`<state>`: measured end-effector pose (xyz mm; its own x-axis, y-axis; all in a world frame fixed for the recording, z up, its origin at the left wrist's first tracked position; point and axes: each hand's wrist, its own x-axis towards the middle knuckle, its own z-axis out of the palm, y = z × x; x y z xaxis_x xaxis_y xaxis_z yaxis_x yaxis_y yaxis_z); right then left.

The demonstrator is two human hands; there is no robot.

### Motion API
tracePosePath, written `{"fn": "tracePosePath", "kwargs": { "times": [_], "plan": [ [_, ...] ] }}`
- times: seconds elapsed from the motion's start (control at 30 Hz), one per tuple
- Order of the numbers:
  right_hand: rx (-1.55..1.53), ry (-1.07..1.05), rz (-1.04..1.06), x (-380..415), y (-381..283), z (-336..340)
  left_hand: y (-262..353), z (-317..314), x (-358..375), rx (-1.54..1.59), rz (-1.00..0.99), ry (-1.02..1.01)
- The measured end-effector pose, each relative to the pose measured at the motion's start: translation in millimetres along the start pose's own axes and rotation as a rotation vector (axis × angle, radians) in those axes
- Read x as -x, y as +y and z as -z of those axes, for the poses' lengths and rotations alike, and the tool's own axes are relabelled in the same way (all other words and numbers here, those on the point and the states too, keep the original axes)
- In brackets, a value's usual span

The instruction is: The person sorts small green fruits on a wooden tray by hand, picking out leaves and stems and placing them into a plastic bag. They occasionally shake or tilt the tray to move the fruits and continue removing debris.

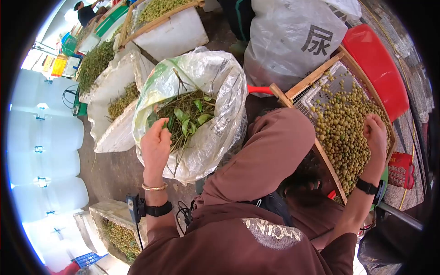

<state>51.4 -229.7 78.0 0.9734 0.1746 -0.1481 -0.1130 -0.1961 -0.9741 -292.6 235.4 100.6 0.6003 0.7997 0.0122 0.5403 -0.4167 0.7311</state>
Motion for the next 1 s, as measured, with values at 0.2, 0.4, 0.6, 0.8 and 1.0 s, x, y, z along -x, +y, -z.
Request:
{"fn": "tracePosePath", "kwargs": {
  "times": [0.2,0.4,0.6,0.8,1.0],
  "plan": [
    [-0.166,-0.348,0.310,86.2,-100.8,-104.5,-9.5,-20.8,-14.5,-0.206,-0.382,0.024],
    [1.040,-0.948,0.308,72.8,-80.7,-269.3,-28.1,-28.7,-36.4,-0.221,-0.425,-0.016],
    [0.770,-0.626,0.102,51.5,1.9,-360.1,-30.2,-29.2,-48.4,-0.172,-0.386,-0.058],
    [-0.283,-0.702,-0.145,75.0,-13.4,-396.3,-58.7,-15.7,-63.9,-0.347,-0.289,-0.135],
    [-0.282,-0.891,0.248,165.9,-165.6,-391.1,-46.4,132.7,-45.3,0.004,-0.090,-0.260]
  ]
}}
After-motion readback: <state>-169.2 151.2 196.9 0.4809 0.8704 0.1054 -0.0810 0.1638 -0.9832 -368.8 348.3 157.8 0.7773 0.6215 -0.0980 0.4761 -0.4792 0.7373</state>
